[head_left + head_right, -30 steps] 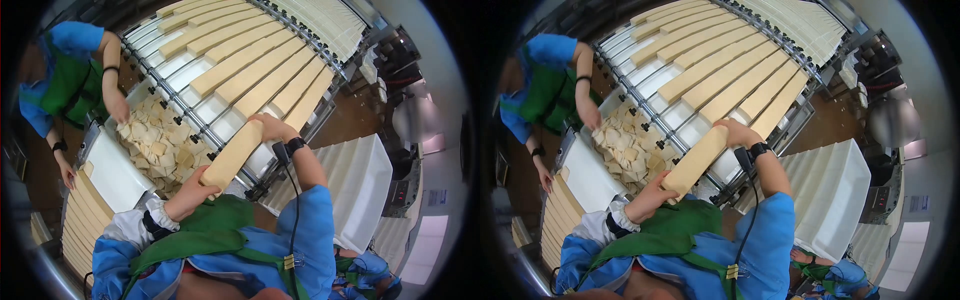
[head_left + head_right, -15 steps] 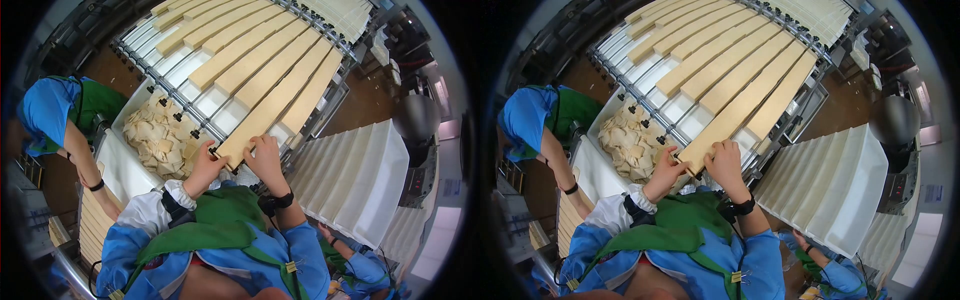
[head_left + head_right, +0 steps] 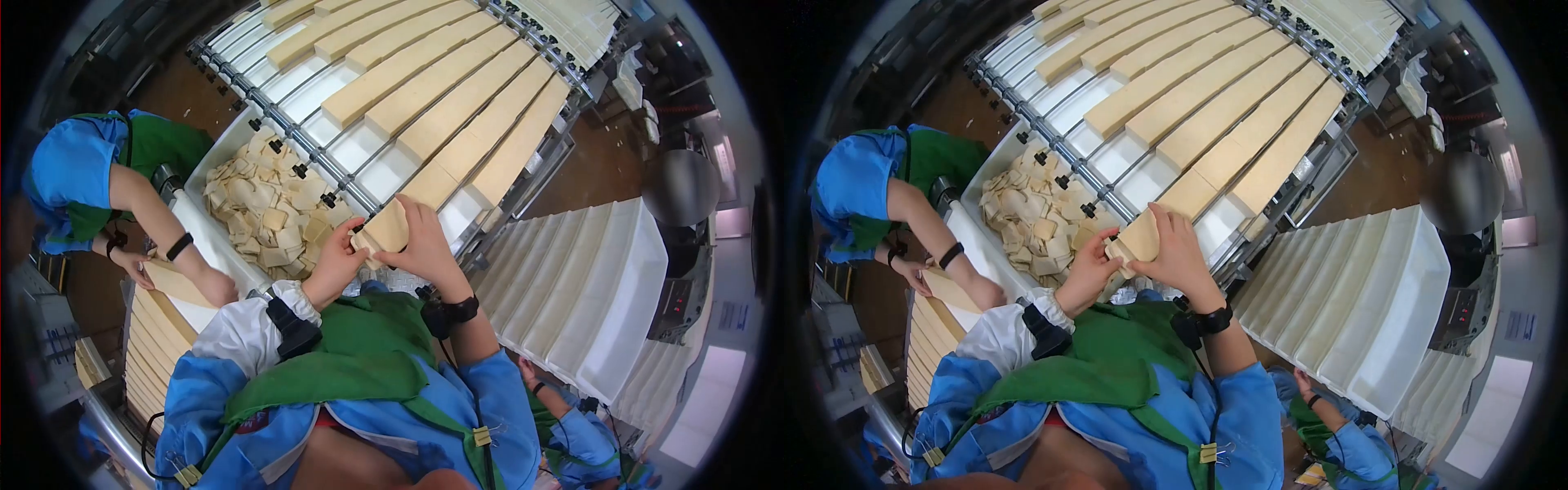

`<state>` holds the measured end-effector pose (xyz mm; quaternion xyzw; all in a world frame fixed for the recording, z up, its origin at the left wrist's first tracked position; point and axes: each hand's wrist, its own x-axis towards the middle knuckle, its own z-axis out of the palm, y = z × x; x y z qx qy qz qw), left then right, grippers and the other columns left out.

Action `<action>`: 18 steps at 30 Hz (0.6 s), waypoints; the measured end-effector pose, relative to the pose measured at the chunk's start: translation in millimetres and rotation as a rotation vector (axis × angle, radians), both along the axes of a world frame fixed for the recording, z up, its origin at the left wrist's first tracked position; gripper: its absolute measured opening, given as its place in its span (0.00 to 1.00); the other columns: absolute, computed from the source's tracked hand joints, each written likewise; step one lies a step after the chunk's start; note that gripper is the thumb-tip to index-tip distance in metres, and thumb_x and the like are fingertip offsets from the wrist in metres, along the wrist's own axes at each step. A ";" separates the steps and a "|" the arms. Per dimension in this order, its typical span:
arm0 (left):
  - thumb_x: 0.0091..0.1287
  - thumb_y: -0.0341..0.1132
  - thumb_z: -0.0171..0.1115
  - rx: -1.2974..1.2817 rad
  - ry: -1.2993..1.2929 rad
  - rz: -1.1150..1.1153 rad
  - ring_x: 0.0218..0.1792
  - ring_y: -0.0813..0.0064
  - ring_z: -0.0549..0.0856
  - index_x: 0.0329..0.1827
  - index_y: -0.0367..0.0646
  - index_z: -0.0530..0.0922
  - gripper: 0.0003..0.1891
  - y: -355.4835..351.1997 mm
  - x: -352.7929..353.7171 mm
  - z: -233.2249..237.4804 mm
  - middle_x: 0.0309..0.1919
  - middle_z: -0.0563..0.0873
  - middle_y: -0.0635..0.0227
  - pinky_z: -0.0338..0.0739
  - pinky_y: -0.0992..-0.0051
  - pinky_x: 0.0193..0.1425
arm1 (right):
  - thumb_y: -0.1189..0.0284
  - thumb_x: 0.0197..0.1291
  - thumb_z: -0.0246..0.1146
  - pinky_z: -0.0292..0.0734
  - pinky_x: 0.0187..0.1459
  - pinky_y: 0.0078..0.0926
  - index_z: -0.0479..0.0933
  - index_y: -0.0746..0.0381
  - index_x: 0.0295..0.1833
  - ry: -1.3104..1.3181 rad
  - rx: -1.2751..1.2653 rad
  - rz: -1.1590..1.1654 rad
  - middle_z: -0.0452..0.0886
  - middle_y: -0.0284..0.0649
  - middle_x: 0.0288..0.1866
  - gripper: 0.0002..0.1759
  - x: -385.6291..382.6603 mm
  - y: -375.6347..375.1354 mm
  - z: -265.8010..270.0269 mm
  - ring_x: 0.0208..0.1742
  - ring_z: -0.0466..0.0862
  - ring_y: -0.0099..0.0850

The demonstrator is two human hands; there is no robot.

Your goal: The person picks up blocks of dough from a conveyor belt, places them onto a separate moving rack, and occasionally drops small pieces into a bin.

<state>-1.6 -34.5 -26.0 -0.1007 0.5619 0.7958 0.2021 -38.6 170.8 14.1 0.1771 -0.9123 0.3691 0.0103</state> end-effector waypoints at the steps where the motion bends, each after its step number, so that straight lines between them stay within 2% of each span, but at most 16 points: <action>1: 0.71 0.17 0.61 -0.018 0.003 -0.004 0.57 0.73 0.87 0.79 0.37 0.64 0.33 0.0 -0.9 5.1 0.57 0.87 0.58 0.82 0.73 0.62 | 0.59 0.43 0.79 0.72 0.70 0.48 0.62 0.67 0.78 -0.023 0.005 -0.004 0.76 0.58 0.65 0.57 -3.0 -0.6 -3.8 0.66 0.76 0.57; 2: 0.71 0.16 0.60 -0.035 0.007 -0.009 0.57 0.73 0.87 0.79 0.37 0.64 0.33 -0.1 -2.4 10.2 0.57 0.88 0.58 0.82 0.73 0.61 | 0.59 0.43 0.79 0.72 0.71 0.49 0.61 0.67 0.80 -0.044 0.010 -0.010 0.75 0.59 0.66 0.58 -5.0 1.0 -6.9 0.67 0.75 0.57; 5: 0.67 0.14 0.59 -0.033 0.013 -0.104 0.57 0.72 0.88 0.78 0.37 0.68 0.33 -17.6 -8.3 39.0 0.58 0.88 0.57 0.82 0.73 0.64 | 0.62 0.42 0.79 0.70 0.75 0.47 0.61 0.65 0.80 -0.101 -0.199 -0.081 0.74 0.56 0.71 0.59 0.6 11.3 2.3 0.72 0.75 0.54; 8: 0.67 0.14 0.59 0.091 0.035 -0.132 0.57 0.72 0.88 0.76 0.37 0.71 0.32 -45.2 -6.5 61.0 0.57 0.89 0.58 0.82 0.74 0.64 | 0.66 0.39 0.78 0.68 0.77 0.42 0.61 0.64 0.81 -0.271 -0.384 -0.224 0.73 0.53 0.74 0.59 17.1 42.3 29.4 0.75 0.74 0.48; 9: 0.67 0.14 0.59 0.069 0.034 -0.117 0.57 0.72 0.88 0.75 0.37 0.71 0.31 -53.6 -5.7 67.1 0.57 0.89 0.59 0.82 0.74 0.64 | 0.69 0.37 0.78 0.69 0.77 0.39 0.62 0.64 0.81 -0.242 -0.419 -0.249 0.73 0.51 0.74 0.60 16.2 60.4 17.2 0.75 0.75 0.44; 12: 0.67 0.15 0.59 0.010 0.014 -0.076 0.56 0.73 0.89 0.74 0.37 0.73 0.30 -78.0 2.3 71.0 0.56 0.89 0.60 0.82 0.75 0.64 | 0.70 0.36 0.77 0.69 0.77 0.39 0.62 0.64 0.80 -0.215 -0.336 -0.327 0.73 0.52 0.74 0.59 6.6 105.3 -11.1 0.76 0.74 0.45; 14: 0.67 0.15 0.58 -0.024 -0.024 -0.058 0.55 0.73 0.89 0.74 0.37 0.73 0.29 -90.4 4.8 67.5 0.57 0.89 0.61 0.82 0.75 0.63 | 0.71 0.37 0.75 0.68 0.77 0.42 0.63 0.65 0.79 -0.105 -0.124 -0.316 0.74 0.55 0.71 0.57 -6.5 119.3 -31.8 0.74 0.73 0.52; 15: 0.67 0.17 0.59 -0.023 -0.040 -0.013 0.46 0.80 0.87 0.73 0.37 0.74 0.28 -91.4 6.5 71.0 0.52 0.90 0.65 0.81 0.81 0.49 | 0.71 0.37 0.75 0.68 0.77 0.42 0.63 0.66 0.79 -0.081 -0.056 -0.295 0.74 0.56 0.71 0.57 -12.4 123.7 -41.0 0.74 0.73 0.53; 16: 0.67 0.17 0.59 -0.036 -0.057 0.045 0.44 0.80 0.87 0.73 0.38 0.74 0.28 -95.6 8.4 65.2 0.50 0.90 0.66 0.81 0.80 0.49 | 0.71 0.37 0.75 0.67 0.77 0.42 0.64 0.66 0.79 -0.057 0.012 -0.273 0.74 0.56 0.70 0.56 -14.9 127.4 -48.2 0.73 0.73 0.55; 17: 0.67 0.17 0.59 -0.048 -0.074 0.103 0.43 0.79 0.87 0.73 0.38 0.74 0.29 -104.4 10.1 55.9 0.49 0.90 0.67 0.81 0.80 0.49 | 0.70 0.38 0.74 0.64 0.79 0.48 0.64 0.68 0.78 0.026 0.082 -0.211 0.73 0.58 0.70 0.55 -14.9 126.0 -48.5 0.73 0.71 0.58; 18: 0.67 0.18 0.59 -0.060 -0.090 0.164 0.41 0.79 0.87 0.73 0.38 0.74 0.29 -112.5 11.4 48.3 0.47 0.90 0.67 0.81 0.80 0.48 | 0.70 0.38 0.74 0.62 0.79 0.50 0.64 0.68 0.78 0.064 0.187 -0.258 0.72 0.59 0.72 0.55 -11.6 122.3 -49.8 0.74 0.70 0.58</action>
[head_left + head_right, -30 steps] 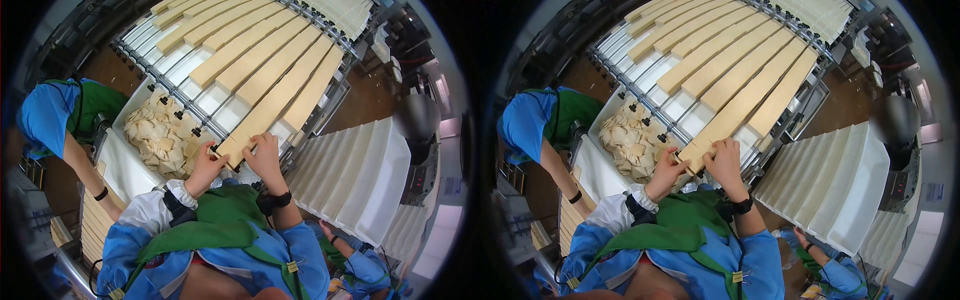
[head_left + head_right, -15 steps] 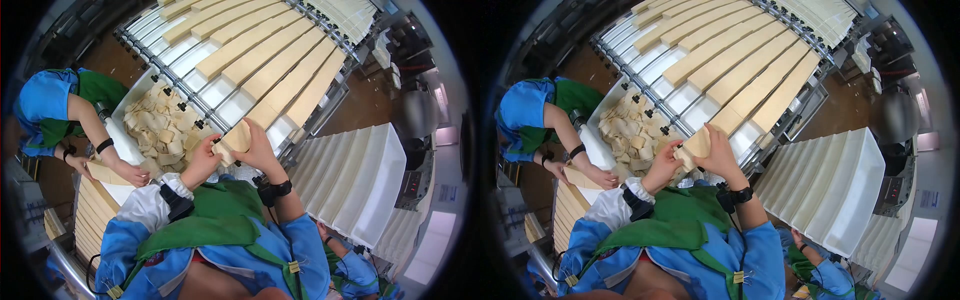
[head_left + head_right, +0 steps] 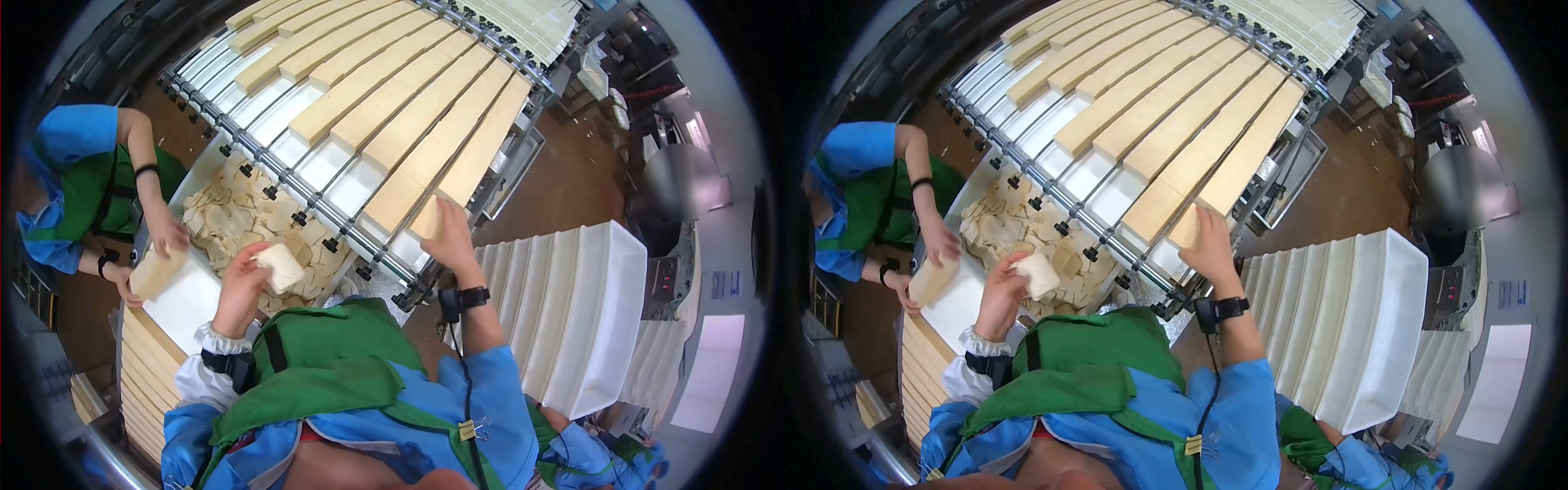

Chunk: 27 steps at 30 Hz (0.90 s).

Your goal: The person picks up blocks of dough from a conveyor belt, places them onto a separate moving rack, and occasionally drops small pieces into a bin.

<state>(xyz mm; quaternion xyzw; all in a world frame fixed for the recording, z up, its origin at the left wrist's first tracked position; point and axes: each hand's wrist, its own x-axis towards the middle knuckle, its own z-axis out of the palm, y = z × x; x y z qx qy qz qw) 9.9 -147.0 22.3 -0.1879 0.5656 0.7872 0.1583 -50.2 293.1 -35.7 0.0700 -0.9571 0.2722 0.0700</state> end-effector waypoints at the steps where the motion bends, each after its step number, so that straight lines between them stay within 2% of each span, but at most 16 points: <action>1: 0.67 0.19 0.60 -0.040 0.025 0.060 0.49 0.76 0.85 0.76 0.38 0.71 0.31 -4.3 1.7 5.1 0.55 0.86 0.61 0.80 0.78 0.55 | 0.69 0.38 0.75 0.61 0.80 0.52 0.64 0.69 0.78 0.028 0.108 -0.045 0.70 0.59 0.73 0.55 6.3 -11.2 6.7 0.75 0.69 0.58; 2: 0.68 0.20 0.60 -0.130 0.054 0.150 0.51 0.75 0.84 0.76 0.39 0.69 0.31 -11.3 0.9 -2.6 0.58 0.83 0.59 0.79 0.77 0.57 | 0.69 0.38 0.75 0.59 0.80 0.54 0.63 0.69 0.78 0.052 0.215 -0.088 0.69 0.60 0.74 0.56 11.7 -21.8 13.9 0.76 0.68 0.59; 3: 0.69 0.21 0.60 -0.221 0.081 0.242 0.53 0.74 0.82 0.77 0.40 0.68 0.31 -20.2 0.5 -15.3 0.61 0.81 0.58 0.78 0.76 0.58 | 0.65 0.42 0.80 0.54 0.82 0.58 0.62 0.70 0.79 0.078 0.264 -0.047 0.64 0.62 0.80 0.58 14.1 -29.0 21.5 0.81 0.63 0.60; 4: 0.70 0.22 0.60 -0.314 0.106 0.334 0.54 0.73 0.81 0.78 0.41 0.67 0.32 -28.2 1.6 -22.9 0.64 0.78 0.57 0.78 0.75 0.60 | 0.63 0.44 0.81 0.53 0.83 0.57 0.61 0.71 0.80 0.075 0.304 -0.053 0.62 0.62 0.81 0.59 13.5 -29.6 16.1 0.82 0.61 0.60; 5: 0.70 0.25 0.62 -0.324 0.095 0.302 0.59 0.72 0.78 0.80 0.42 0.64 0.34 -33.0 3.0 -22.1 0.67 0.73 0.56 0.76 0.75 0.61 | 0.60 0.46 0.81 0.52 0.83 0.57 0.60 0.71 0.80 0.074 0.344 -0.058 0.60 0.62 0.83 0.60 9.7 -29.1 5.5 0.84 0.59 0.60; 8: 0.67 0.24 0.64 -0.301 0.020 0.258 0.64 0.67 0.76 0.77 0.40 0.67 0.34 -37.3 6.1 -16.0 0.66 0.74 0.54 0.72 0.71 0.69 | 0.55 0.51 0.81 0.50 0.84 0.56 0.57 0.73 0.82 0.045 0.386 -0.159 0.56 0.63 0.86 0.61 -8.9 -20.0 -13.5 0.86 0.55 0.60; 12: 0.67 0.25 0.65 -0.257 0.057 0.259 0.60 0.68 0.78 0.74 0.40 0.71 0.30 -48.8 17.4 -19.3 0.62 0.77 0.58 0.73 0.71 0.67 | 0.54 0.52 0.81 0.50 0.84 0.57 0.55 0.73 0.83 0.008 0.428 -0.208 0.54 0.63 0.86 0.63 -19.0 -14.7 -13.4 0.87 0.55 0.60; 14: 0.68 0.25 0.65 -0.247 0.082 0.280 0.58 0.70 0.79 0.72 0.40 0.73 0.28 -61.0 28.2 -22.8 0.60 0.78 0.60 0.74 0.72 0.66 | 0.51 0.50 0.82 0.54 0.81 0.59 0.55 0.76 0.82 -0.002 0.502 -0.180 0.61 0.64 0.83 0.65 -21.0 -15.4 -6.2 0.85 0.58 0.61; 15: 0.70 0.25 0.63 -0.254 0.109 0.311 0.51 0.75 0.80 0.72 0.41 0.74 0.26 -64.4 36.2 -22.3 0.52 0.81 0.67 0.76 0.76 0.57 | 0.54 0.47 0.82 0.53 0.81 0.62 0.57 0.76 0.81 -0.008 0.510 -0.151 0.61 0.64 0.83 0.64 -21.3 -15.7 -2.2 0.85 0.58 0.60; 17: 0.69 0.25 0.64 -0.267 0.083 0.379 0.52 0.73 0.81 0.72 0.41 0.74 0.27 -78.3 53.0 -31.2 0.52 0.81 0.67 0.76 0.73 0.60 | 0.60 0.44 0.82 0.49 0.80 0.67 0.55 0.73 0.82 0.071 0.535 -0.083 0.57 0.64 0.85 0.64 -24.9 -19.9 -9.8 0.86 0.54 0.61; 18: 0.69 0.26 0.65 -0.257 0.025 0.423 0.54 0.73 0.80 0.72 0.41 0.74 0.27 -87.6 62.6 -36.0 0.53 0.81 0.65 0.76 0.72 0.61 | 0.63 0.45 0.80 0.45 0.81 0.70 0.53 0.71 0.84 -0.039 0.435 -0.084 0.53 0.63 0.87 0.64 -30.0 -38.9 4.5 0.87 0.51 0.62; 19: 0.68 0.27 0.66 -0.229 0.006 0.467 0.54 0.72 0.80 0.72 0.41 0.74 0.28 -92.5 73.4 -26.4 0.54 0.80 0.64 0.76 0.72 0.62 | 0.65 0.47 0.78 0.43 0.82 0.70 0.50 0.71 0.85 0.042 0.356 -0.009 0.51 0.63 0.87 0.63 -33.6 -58.9 9.4 0.88 0.48 0.63; 20: 0.67 0.28 0.67 -0.242 -0.049 0.527 0.54 0.72 0.79 0.72 0.41 0.73 0.28 -101.5 84.1 -36.3 0.54 0.79 0.63 0.75 0.71 0.62 | 0.68 0.50 0.75 0.42 0.83 0.68 0.54 0.73 0.83 0.075 0.347 0.051 0.52 0.64 0.87 0.57 -41.9 -85.4 14.1 0.88 0.48 0.64; 24: 0.66 0.28 0.67 -0.200 -0.167 0.717 0.47 0.75 0.79 0.75 0.43 0.71 0.31 -142.4 143.1 -71.0 0.48 0.80 0.65 0.76 0.74 0.54 | 0.73 0.55 0.70 0.54 0.82 0.60 0.68 0.69 0.75 0.185 0.115 0.438 0.63 0.63 0.82 0.41 -55.5 -229.4 12.0 0.83 0.59 0.64; 26: 0.65 0.27 0.68 -0.185 -0.213 0.840 0.40 0.77 0.78 0.76 0.44 0.70 0.34 -153.9 174.7 -90.8 0.43 0.80 0.66 0.75 0.75 0.43 | 0.74 0.58 0.69 0.64 0.78 0.54 0.74 0.66 0.71 0.153 0.036 0.656 0.70 0.60 0.78 0.33 -52.9 -306.4 12.6 0.80 0.67 0.61; 27: 0.64 0.26 0.68 -0.172 -0.232 0.886 0.37 0.78 0.78 0.76 0.44 0.70 0.35 -158.1 189.4 -93.9 0.40 0.80 0.66 0.74 0.75 0.37 | 0.74 0.59 0.70 0.65 0.78 0.53 0.74 0.67 0.70 0.089 0.014 0.742 0.71 0.60 0.77 0.32 -46.3 -350.4 13.9 0.79 0.68 0.60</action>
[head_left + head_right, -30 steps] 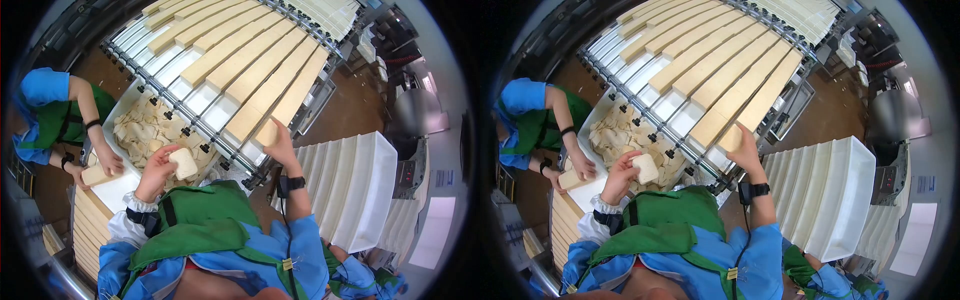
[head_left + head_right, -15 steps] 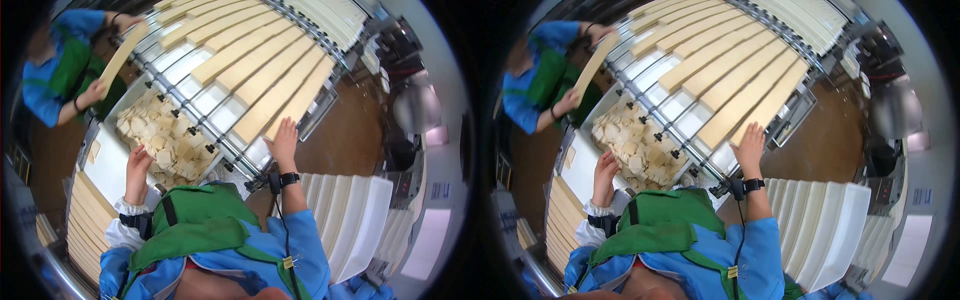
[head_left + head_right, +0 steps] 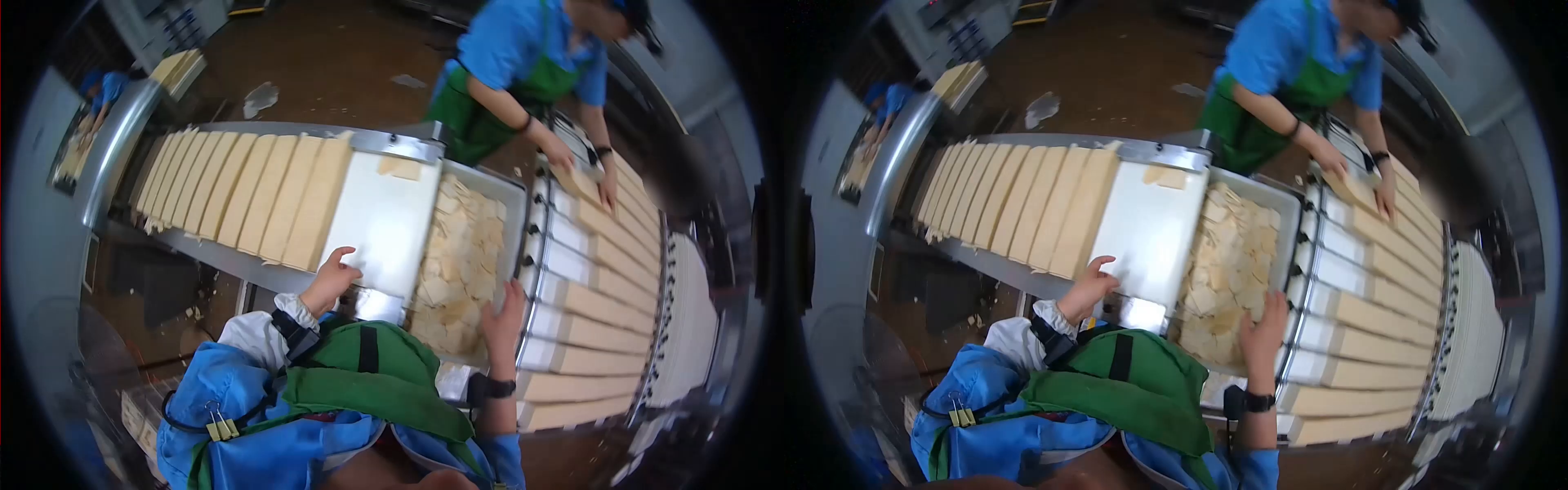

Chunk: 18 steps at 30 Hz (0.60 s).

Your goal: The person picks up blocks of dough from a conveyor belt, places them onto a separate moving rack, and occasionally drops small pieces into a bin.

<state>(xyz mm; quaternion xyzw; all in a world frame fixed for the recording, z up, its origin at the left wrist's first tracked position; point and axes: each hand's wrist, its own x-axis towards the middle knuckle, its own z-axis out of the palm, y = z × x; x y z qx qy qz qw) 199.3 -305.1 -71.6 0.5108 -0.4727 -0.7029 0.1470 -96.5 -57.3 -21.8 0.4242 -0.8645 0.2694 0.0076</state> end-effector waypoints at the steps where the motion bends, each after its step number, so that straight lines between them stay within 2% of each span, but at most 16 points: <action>1: 0.64 0.26 0.68 0.009 -0.017 0.048 0.35 0.79 0.78 0.77 0.45 0.69 0.36 -2.4 13.9 -1.5 0.39 0.80 0.66 0.73 0.75 0.35 | 0.73 0.60 0.70 0.66 0.78 0.52 0.74 0.67 0.70 -0.063 0.008 0.076 0.72 0.60 0.76 0.31 8.2 -43.0 -4.1 0.79 0.69 0.59; 3: 0.63 0.25 0.68 0.026 -0.047 0.125 0.33 0.79 0.77 0.79 0.47 0.67 0.38 -6.9 37.8 -7.3 0.37 0.80 0.66 0.72 0.74 0.32 | 0.72 0.61 0.70 0.66 0.77 0.51 0.75 0.68 0.69 -0.112 -0.037 0.320 0.74 0.60 0.74 0.30 24.2 -128.8 -22.2 0.77 0.71 0.58; 4: 0.63 0.25 0.68 0.057 -0.065 0.126 0.34 0.78 0.79 0.83 0.50 0.63 0.43 -13.7 46.5 -15.3 0.38 0.82 0.63 0.74 0.73 0.33 | 0.71 0.62 0.69 0.66 0.78 0.51 0.75 0.68 0.69 -0.119 -0.023 0.422 0.74 0.61 0.74 0.30 34.8 -174.7 -36.4 0.77 0.71 0.59; 7: 0.62 0.26 0.70 0.091 -0.047 0.135 0.36 0.75 0.81 0.87 0.53 0.58 0.48 -24.5 79.3 -28.7 0.43 0.84 0.60 0.77 0.73 0.35 | 0.68 0.64 0.69 0.65 0.79 0.50 0.74 0.69 0.70 -0.157 0.004 0.641 0.74 0.62 0.74 0.31 77.3 -294.4 -57.3 0.77 0.70 0.59; 8: 0.62 0.27 0.71 0.144 -0.065 0.122 0.37 0.74 0.82 0.89 0.56 0.54 0.51 -32.3 89.4 -24.2 0.46 0.86 0.57 0.79 0.73 0.38 | 0.67 0.64 0.69 0.63 0.80 0.49 0.73 0.70 0.71 -0.115 0.048 0.660 0.72 0.62 0.76 0.33 92.7 -330.6 -66.3 0.79 0.69 0.58; 10: 0.64 0.25 0.69 0.154 -0.046 0.128 0.32 0.77 0.80 0.90 0.53 0.50 0.52 -43.3 101.1 -24.7 0.38 0.84 0.62 0.75 0.75 0.33 | 0.65 0.65 0.68 0.60 0.82 0.48 0.69 0.71 0.75 -0.033 0.111 0.691 0.69 0.61 0.79 0.36 117.8 -393.0 -81.9 0.81 0.66 0.56; 11: 0.65 0.24 0.68 0.157 -0.030 0.130 0.29 0.78 0.79 0.90 0.52 0.47 0.53 -46.5 100.4 -40.2 0.34 0.83 0.65 0.74 0.76 0.30 | 0.64 0.66 0.67 0.58 0.83 0.48 0.67 0.71 0.77 0.014 0.130 0.704 0.67 0.60 0.80 0.38 122.5 -419.4 -97.8 0.82 0.64 0.55; 12: 0.65 0.24 0.69 0.171 -0.017 0.097 0.31 0.78 0.80 0.91 0.53 0.45 0.54 -51.1 107.3 -46.5 0.36 0.84 0.65 0.75 0.76 0.33 | 0.63 0.67 0.67 0.57 0.83 0.47 0.65 0.71 0.79 0.052 0.151 0.716 0.65 0.59 0.82 0.40 130.8 -440.5 -101.2 0.84 0.63 0.55; 15: 0.62 0.28 0.72 0.114 0.025 0.100 0.31 0.79 0.79 0.90 0.56 0.50 0.54 -62.4 115.8 -55.8 0.32 0.81 0.70 0.75 0.77 0.35 | 0.60 0.69 0.64 0.50 0.86 0.48 0.59 0.71 0.82 0.082 0.207 0.653 0.61 0.55 0.85 0.43 147.3 -480.9 -115.7 0.87 0.57 0.51; 18: 0.64 0.27 0.71 0.271 0.129 0.048 0.31 0.81 0.79 0.91 0.56 0.48 0.53 -77.3 124.1 -51.4 0.34 0.82 0.70 0.76 0.79 0.36 | 0.59 0.70 0.61 0.44 0.87 0.50 0.56 0.70 0.84 0.125 0.293 0.601 0.60 0.53 0.86 0.44 152.4 -488.2 -135.3 0.88 0.54 0.49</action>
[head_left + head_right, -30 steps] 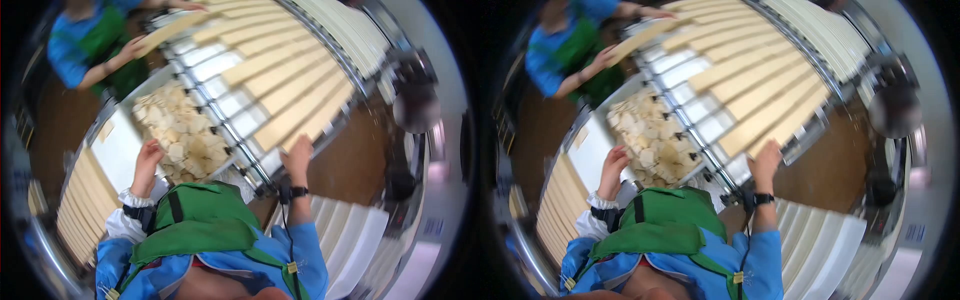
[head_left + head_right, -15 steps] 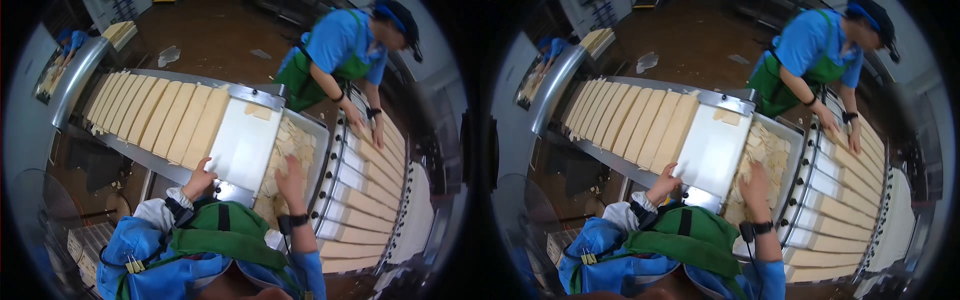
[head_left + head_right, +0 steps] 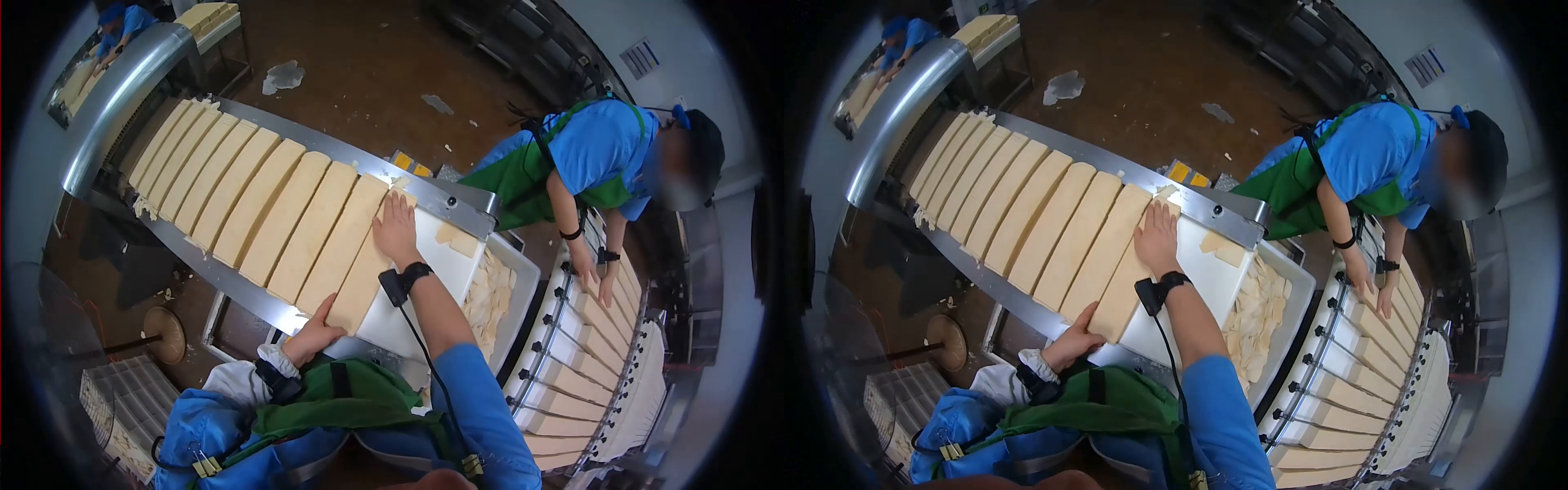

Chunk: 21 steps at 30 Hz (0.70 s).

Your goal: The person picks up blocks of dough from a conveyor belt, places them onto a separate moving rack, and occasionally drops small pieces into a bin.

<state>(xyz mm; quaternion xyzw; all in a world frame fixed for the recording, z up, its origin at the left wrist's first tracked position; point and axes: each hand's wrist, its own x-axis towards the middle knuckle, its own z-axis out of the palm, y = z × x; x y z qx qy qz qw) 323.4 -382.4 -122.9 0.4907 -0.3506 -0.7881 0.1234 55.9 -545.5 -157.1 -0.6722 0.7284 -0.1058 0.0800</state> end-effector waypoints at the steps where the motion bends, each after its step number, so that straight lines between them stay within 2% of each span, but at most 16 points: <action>1: 0.65 0.27 0.70 0.023 0.026 -0.006 0.31 0.81 0.79 0.91 0.56 0.48 0.53 -3.5 2.5 6.4 0.34 0.82 0.70 0.76 0.79 0.36 | 0.58 0.69 0.61 0.45 0.86 0.51 0.58 0.70 0.82 0.005 -0.006 -0.017 0.62 0.53 0.84 0.43 2.3 -1.1 1.6 0.87 0.56 0.49; 3: 0.67 0.26 0.69 0.059 0.075 -0.016 0.32 0.82 0.80 0.91 0.57 0.46 0.53 -8.2 5.5 14.6 0.35 0.83 0.70 0.77 0.80 0.37 | 0.58 0.66 0.62 0.45 0.86 0.53 0.64 0.70 0.79 0.013 -0.026 -0.047 0.68 0.53 0.79 0.41 3.0 -5.5 6.5 0.84 0.60 0.49; 4: 0.68 0.27 0.69 0.081 0.069 -0.054 0.35 0.81 0.82 0.91 0.58 0.44 0.53 -8.7 7.3 9.4 0.43 0.85 0.67 0.80 0.79 0.40 | 0.58 0.63 0.63 0.47 0.85 0.53 0.66 0.70 0.76 0.023 0.018 -0.069 0.70 0.53 0.76 0.40 3.9 -10.2 16.4 0.81 0.63 0.48; 6: 0.68 0.27 0.69 0.097 0.097 -0.039 0.36 0.80 0.82 0.91 0.59 0.44 0.54 -10.7 6.6 15.5 0.47 0.86 0.66 0.81 0.78 0.42 | 0.58 0.58 0.65 0.52 0.82 0.54 0.72 0.69 0.69 0.043 0.087 -0.114 0.75 0.52 0.69 0.37 5.8 -25.7 39.9 0.76 0.69 0.48; 8: 0.68 0.28 0.70 0.100 0.107 -0.049 0.39 0.79 0.83 0.91 0.59 0.42 0.55 -13.7 3.6 18.3 0.54 0.85 0.64 0.82 0.77 0.44 | 0.58 0.50 0.68 0.57 0.78 0.57 0.75 0.69 0.63 0.046 0.082 -0.181 0.76 0.53 0.64 0.37 5.8 -41.2 41.6 0.71 0.72 0.49; 9: 0.67 0.28 0.70 0.113 0.109 -0.059 0.38 0.79 0.83 0.91 0.59 0.40 0.56 -14.7 3.5 23.0 0.52 0.85 0.64 0.82 0.77 0.44 | 0.58 0.46 0.69 0.60 0.76 0.58 0.76 0.69 0.60 0.044 0.081 -0.215 0.77 0.53 0.62 0.36 5.0 -46.8 41.8 0.69 0.73 0.50; 14: 0.64 0.32 0.72 0.036 0.048 -0.104 0.37 0.77 0.84 0.90 0.50 0.43 0.56 -16.8 -13.2 39.2 0.48 0.85 0.60 0.82 0.77 0.44 | 0.54 0.46 0.70 0.59 0.74 0.67 0.78 0.68 0.61 0.096 0.190 -0.355 0.78 0.52 0.64 0.39 3.5 -41.4 51.3 0.74 0.72 0.47; 15: 0.63 0.34 0.73 -0.010 -0.001 -0.141 0.38 0.73 0.85 0.90 0.49 0.43 0.57 -13.9 -16.9 32.6 0.48 0.86 0.58 0.83 0.74 0.45 | 0.53 0.47 0.69 0.59 0.73 0.68 0.78 0.68 0.62 0.102 0.225 -0.370 0.78 0.51 0.65 0.40 -0.4 -39.4 52.9 0.74 0.71 0.47; 17: 0.60 0.39 0.75 -0.095 -0.102 -0.219 0.40 0.64 0.88 0.89 0.46 0.43 0.59 -5.8 -27.1 5.0 0.47 0.88 0.56 0.84 0.69 0.47 | 0.49 0.49 0.69 0.60 0.74 0.65 0.77 0.67 0.66 0.125 0.329 -0.365 0.77 0.52 0.70 0.43 -22.1 -28.6 65.4 0.76 0.71 0.45; 20: 0.54 0.45 0.78 -0.596 -0.221 -0.233 0.45 0.48 0.91 0.87 0.43 0.48 0.60 10.7 -41.0 -32.3 0.49 0.90 0.48 0.85 0.60 0.52 | 0.45 0.51 0.69 0.63 0.74 0.61 0.76 0.68 0.66 0.176 0.326 -0.457 0.77 0.53 0.72 0.45 -70.4 16.0 66.5 0.77 0.72 0.46; 21: 0.53 0.46 0.78 -0.623 -0.265 -0.328 0.47 0.45 0.90 0.87 0.42 0.51 0.60 9.8 -44.2 -28.3 0.50 0.89 0.46 0.85 0.58 0.54 | 0.43 0.51 0.69 0.66 0.74 0.58 0.76 0.69 0.66 0.195 0.299 -0.505 0.78 0.54 0.71 0.47 -89.6 38.3 65.6 0.76 0.74 0.47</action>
